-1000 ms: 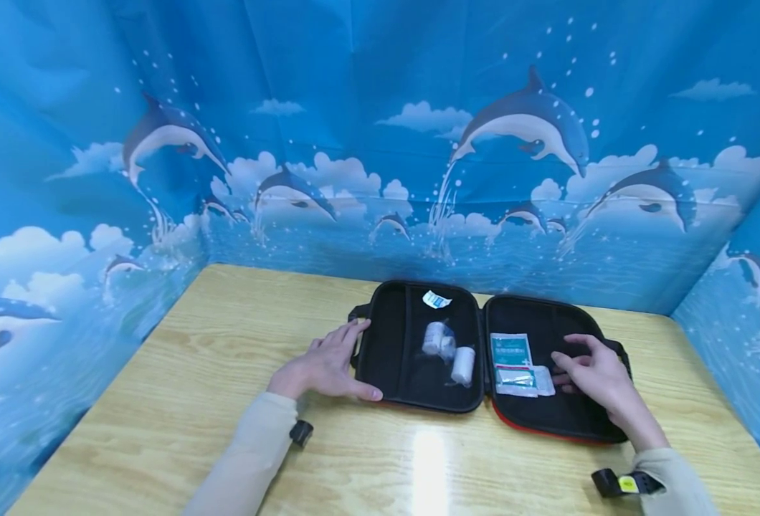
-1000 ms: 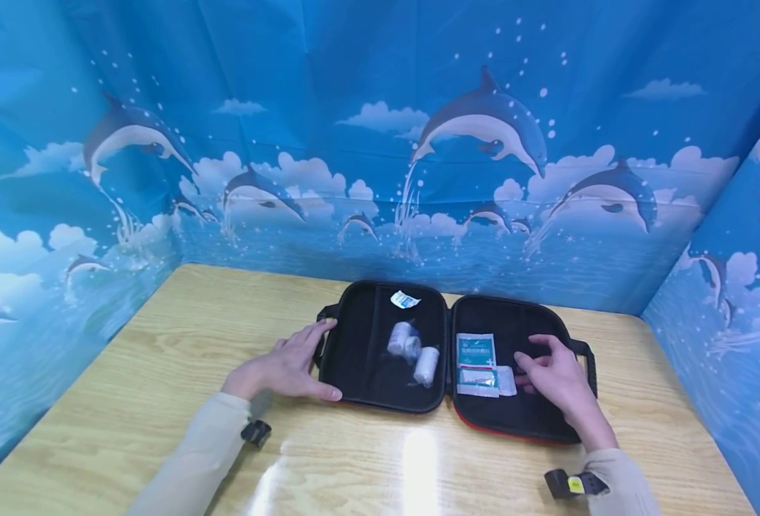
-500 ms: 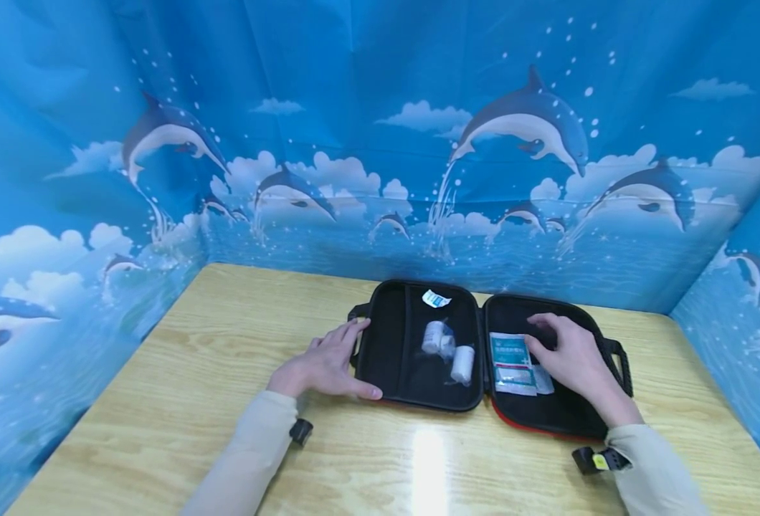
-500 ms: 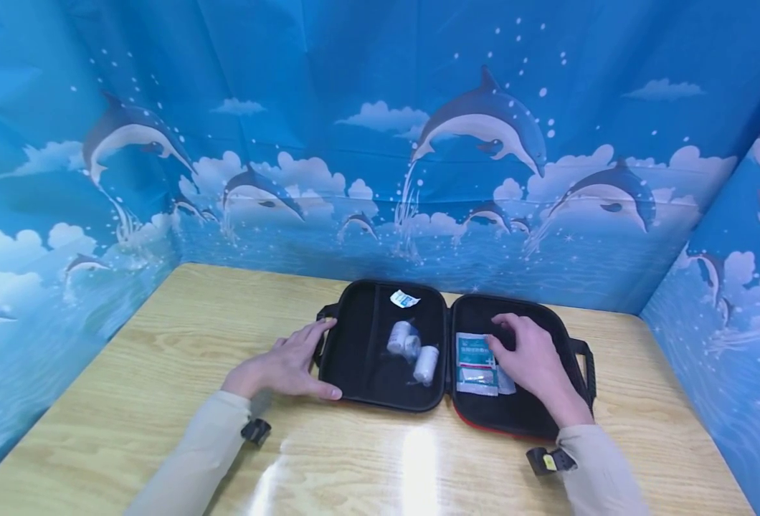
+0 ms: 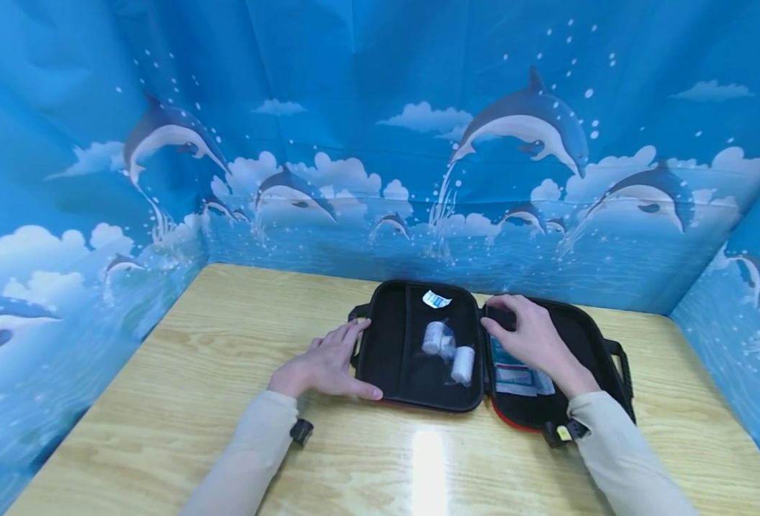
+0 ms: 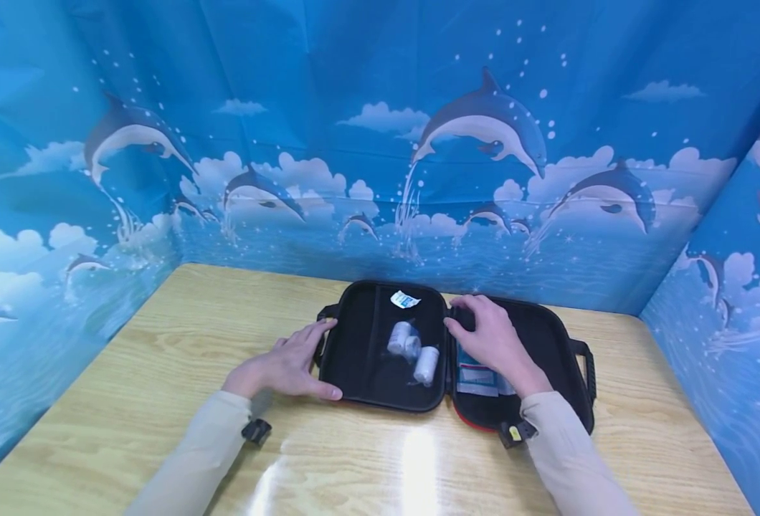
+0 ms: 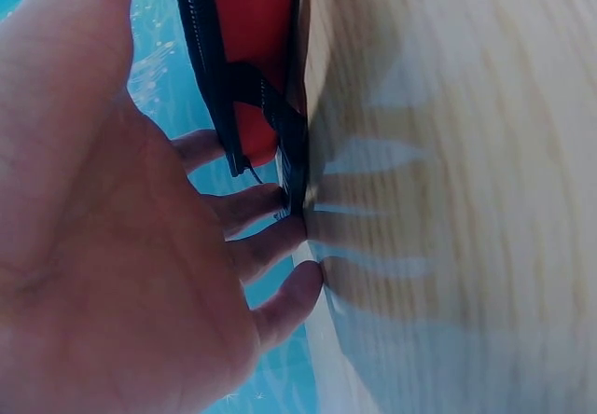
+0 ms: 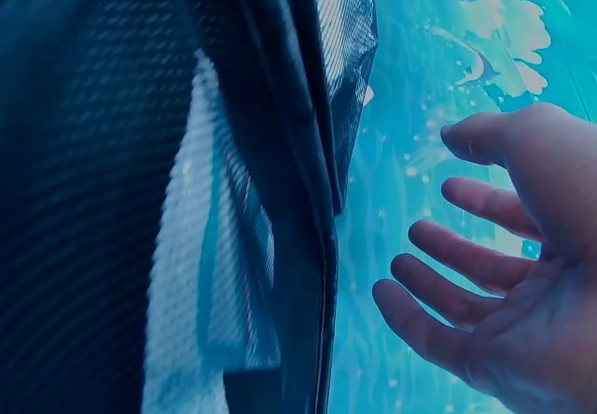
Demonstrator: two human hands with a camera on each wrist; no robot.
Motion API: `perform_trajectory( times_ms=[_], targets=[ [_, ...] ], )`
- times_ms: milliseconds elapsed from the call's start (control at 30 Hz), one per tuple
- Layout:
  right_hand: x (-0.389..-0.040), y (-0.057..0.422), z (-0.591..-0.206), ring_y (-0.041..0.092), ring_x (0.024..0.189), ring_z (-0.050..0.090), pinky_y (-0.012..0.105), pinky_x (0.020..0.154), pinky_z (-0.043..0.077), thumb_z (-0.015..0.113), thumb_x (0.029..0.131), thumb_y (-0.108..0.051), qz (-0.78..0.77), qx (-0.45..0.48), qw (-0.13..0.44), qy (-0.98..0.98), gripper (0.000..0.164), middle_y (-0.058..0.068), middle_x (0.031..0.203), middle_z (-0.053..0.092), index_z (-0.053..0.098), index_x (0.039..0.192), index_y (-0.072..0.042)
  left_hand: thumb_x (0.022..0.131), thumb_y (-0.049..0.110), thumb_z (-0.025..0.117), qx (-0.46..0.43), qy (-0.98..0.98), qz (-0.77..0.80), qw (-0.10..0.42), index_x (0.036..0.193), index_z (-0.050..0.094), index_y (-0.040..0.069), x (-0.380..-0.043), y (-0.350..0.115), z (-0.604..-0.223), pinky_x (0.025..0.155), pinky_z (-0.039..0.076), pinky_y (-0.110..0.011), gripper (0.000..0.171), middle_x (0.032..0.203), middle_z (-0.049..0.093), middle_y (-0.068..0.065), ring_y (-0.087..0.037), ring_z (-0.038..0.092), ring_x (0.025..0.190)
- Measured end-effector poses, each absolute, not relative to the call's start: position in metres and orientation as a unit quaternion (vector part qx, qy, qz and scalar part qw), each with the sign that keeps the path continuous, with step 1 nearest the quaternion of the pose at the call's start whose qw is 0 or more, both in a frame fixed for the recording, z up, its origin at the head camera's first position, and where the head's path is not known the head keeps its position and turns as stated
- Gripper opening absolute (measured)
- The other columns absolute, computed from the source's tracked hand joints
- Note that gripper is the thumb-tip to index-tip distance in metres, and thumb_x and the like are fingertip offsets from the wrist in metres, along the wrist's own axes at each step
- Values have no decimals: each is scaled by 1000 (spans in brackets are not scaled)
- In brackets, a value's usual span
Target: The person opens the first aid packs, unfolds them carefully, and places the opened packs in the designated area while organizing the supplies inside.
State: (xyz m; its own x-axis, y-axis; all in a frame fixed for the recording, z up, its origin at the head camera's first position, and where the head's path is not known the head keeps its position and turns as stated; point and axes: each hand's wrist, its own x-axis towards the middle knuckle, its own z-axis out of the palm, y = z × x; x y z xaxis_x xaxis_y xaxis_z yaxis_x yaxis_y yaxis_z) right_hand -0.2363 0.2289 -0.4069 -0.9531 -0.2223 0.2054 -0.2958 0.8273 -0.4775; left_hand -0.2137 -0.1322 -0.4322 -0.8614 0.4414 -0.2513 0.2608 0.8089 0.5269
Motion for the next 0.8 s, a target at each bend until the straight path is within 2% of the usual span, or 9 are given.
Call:
perform_trajectory(
  times_ms=[400, 600, 800],
  targets=[
    [-260, 203, -406, 36, 113, 63, 55, 91, 51, 64, 101, -31, 276, 169, 31, -946, 39, 17, 131, 67, 65, 133, -9, 72, 69, 81, 188, 935, 239, 182, 166, 9, 22, -214, -132, -432, 121, 20, -69, 127, 173, 12, -12, -39, 19, 157],
    [-273, 188, -408, 38, 124, 61, 57, 100, 49, 65, 100, -27, 281, 184, 27, -941, 37, 17, 132, 67, 66, 131, -6, 72, 70, 80, 189, 936, 235, 181, 166, 9, 22, -215, -131, -433, 120, 21, -68, 127, 173, 12, -13, -38, 20, 157],
    [-284, 177, -409, 37, 124, 61, 57, 101, 49, 65, 99, -25, 283, 190, 6, -940, 39, 18, 137, 64, 64, 134, -6, 72, 69, 81, 189, 936, 234, 181, 166, 9, 22, -215, -131, -432, 120, 22, -68, 127, 173, 12, -13, -38, 20, 157]
  ],
)
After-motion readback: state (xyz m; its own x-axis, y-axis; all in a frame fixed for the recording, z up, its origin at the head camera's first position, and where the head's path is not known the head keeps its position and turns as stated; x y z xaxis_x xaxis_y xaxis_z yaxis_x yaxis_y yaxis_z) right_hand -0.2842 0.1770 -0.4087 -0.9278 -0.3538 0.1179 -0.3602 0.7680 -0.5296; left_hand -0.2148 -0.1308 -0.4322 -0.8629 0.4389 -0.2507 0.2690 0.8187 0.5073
